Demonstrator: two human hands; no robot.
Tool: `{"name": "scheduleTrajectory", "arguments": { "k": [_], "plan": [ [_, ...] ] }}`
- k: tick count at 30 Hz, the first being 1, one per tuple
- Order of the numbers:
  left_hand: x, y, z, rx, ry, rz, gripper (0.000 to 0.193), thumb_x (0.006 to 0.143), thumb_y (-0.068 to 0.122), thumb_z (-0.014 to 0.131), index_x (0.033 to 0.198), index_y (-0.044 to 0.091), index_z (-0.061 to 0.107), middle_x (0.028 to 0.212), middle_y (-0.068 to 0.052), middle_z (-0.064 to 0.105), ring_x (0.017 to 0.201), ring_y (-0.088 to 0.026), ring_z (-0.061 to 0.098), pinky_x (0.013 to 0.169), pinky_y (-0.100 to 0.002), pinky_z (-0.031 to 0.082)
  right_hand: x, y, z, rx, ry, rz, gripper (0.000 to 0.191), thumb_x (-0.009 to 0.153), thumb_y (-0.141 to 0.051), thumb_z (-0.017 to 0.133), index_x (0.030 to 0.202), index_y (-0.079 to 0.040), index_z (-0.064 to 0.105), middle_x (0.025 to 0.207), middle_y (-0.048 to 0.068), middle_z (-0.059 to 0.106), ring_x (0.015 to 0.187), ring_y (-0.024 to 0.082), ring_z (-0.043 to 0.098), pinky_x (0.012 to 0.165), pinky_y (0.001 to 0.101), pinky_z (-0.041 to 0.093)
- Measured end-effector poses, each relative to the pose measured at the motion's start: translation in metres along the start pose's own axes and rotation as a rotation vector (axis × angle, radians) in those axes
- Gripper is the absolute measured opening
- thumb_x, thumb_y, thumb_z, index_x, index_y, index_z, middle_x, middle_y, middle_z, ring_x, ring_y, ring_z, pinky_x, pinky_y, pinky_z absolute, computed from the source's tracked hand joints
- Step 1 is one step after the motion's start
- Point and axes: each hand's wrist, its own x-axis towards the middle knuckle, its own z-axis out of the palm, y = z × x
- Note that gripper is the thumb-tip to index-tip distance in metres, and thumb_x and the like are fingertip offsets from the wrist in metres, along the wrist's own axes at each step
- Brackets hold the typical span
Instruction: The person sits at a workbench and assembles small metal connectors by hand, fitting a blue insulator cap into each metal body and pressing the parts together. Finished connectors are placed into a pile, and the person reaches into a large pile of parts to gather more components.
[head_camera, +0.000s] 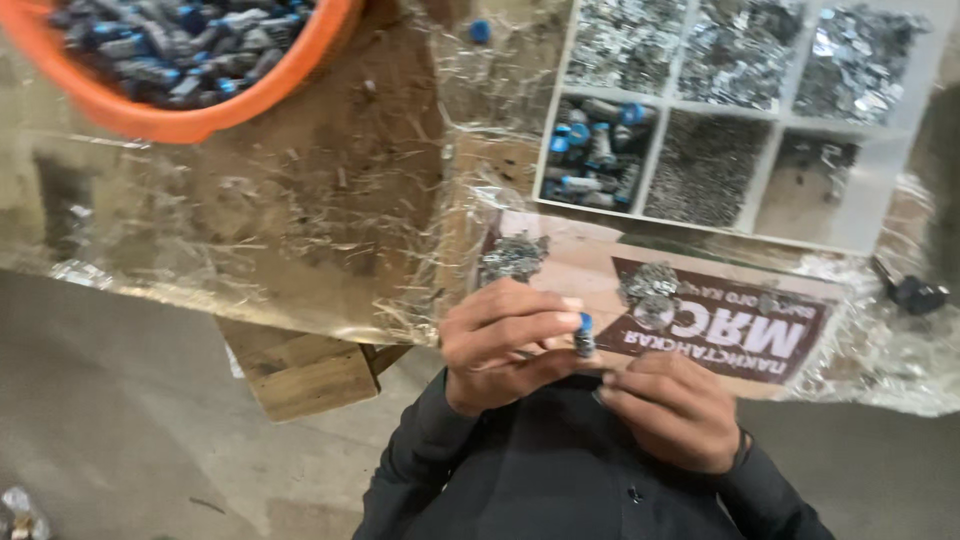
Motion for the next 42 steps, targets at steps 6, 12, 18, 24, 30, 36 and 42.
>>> {"name": "scheduleTrajectory", "arguments": {
  "k": [6, 12, 18, 24, 30, 36, 42],
  "plan": [
    [0.008, 0.008, 0.037, -0.059, -0.143, -0.011, 0.042, 0.081, 0.017, 0.095, 0.116, 0.011, 0.072, 0.113, -0.006, 0.075, 0.097, -0.021, 0.077, 0.079, -0.031, 0.059, -0.005, -0.017, -0.014, 0.056, 0.412, 0.541, 0.022, 0.078, 0.01, 0.08, 0.095, 0.003, 0.069, 0.093, 0.017, 0.073, 0.08, 0.025, 0.074, 0.07, 0.0314, 0.057],
    [0.015, 0.012, 0.053, -0.057, -0.237, -0.036, 0.043, 0.081, 0.014, 0.094, 0.119, 0.011, 0.073, 0.115, -0.004, 0.075, 0.096, -0.02, 0.076, 0.079, -0.029, 0.06, 0.007, -0.016, -0.035, 0.004, 0.507, 0.281, 0.025, 0.075, 0.006, 0.083, 0.094, -0.002, 0.068, 0.093, 0.013, 0.073, 0.085, 0.025, 0.073, 0.079, 0.0356, 0.06],
    [0.018, 0.013, 0.066, -0.016, -0.275, -0.018, 0.044, 0.077, 0.013, 0.093, 0.117, 0.01, 0.073, 0.113, -0.006, 0.073, 0.096, -0.024, 0.074, 0.084, -0.034, 0.06, -0.006, -0.014, -0.038, -0.032, 0.457, 0.306, 0.023, 0.077, 0.006, 0.081, 0.095, -0.004, 0.07, 0.096, 0.01, 0.074, 0.085, 0.026, 0.073, 0.08, 0.035, 0.06],
    [0.024, 0.018, 0.08, 0.092, -0.322, 0.027, 0.042, 0.076, 0.01, 0.093, 0.115, 0.011, 0.075, 0.111, -0.006, 0.072, 0.092, -0.024, 0.073, 0.081, -0.035, 0.06, -0.016, -0.011, -0.055, -0.313, 0.288, 0.179, 0.025, 0.076, -0.001, 0.078, 0.101, -0.005, 0.076, 0.107, 0.01, 0.07, 0.089, 0.028, 0.068, 0.082, 0.039, 0.057],
    [0.025, 0.015, 0.093, -0.06, -0.341, 0.05, 0.045, 0.074, 0.013, 0.096, 0.113, 0.01, 0.074, 0.108, -0.006, 0.074, 0.086, -0.022, 0.072, 0.075, -0.033, 0.058, -0.033, -0.014, -0.05, 0.514, 0.508, 0.68, 0.027, 0.083, 0.002, 0.077, 0.109, 0.001, 0.069, 0.103, 0.009, 0.071, 0.087, 0.019, 0.069, 0.077, 0.0308, 0.057],
    [0.024, 0.011, 0.092, -0.178, -0.299, 0.035, 0.043, 0.076, 0.015, 0.096, 0.112, 0.008, 0.074, 0.106, -0.008, 0.075, 0.083, -0.022, 0.073, 0.072, -0.033, 0.059, -0.055, -0.011, -0.051, 0.041, 0.371, 0.767, 0.02, 0.083, -0.005, 0.082, 0.1, -0.004, 0.073, 0.094, 0.005, 0.073, 0.082, 0.019, 0.071, 0.074, 0.0318, 0.055],
    [0.026, 0.005, 0.086, -0.137, -0.237, -0.005, 0.042, 0.078, 0.016, 0.095, 0.112, 0.006, 0.072, 0.108, -0.011, 0.074, 0.088, -0.023, 0.074, 0.075, -0.033, 0.06, -0.053, -0.009, -0.045, -0.585, 0.348, 0.647, 0.045, 0.082, -0.021, 0.09, 0.119, -0.002, 0.072, 0.1, 0.009, 0.067, 0.086, 0.028, 0.065, 0.078, 0.039, 0.053]
  ]
}}
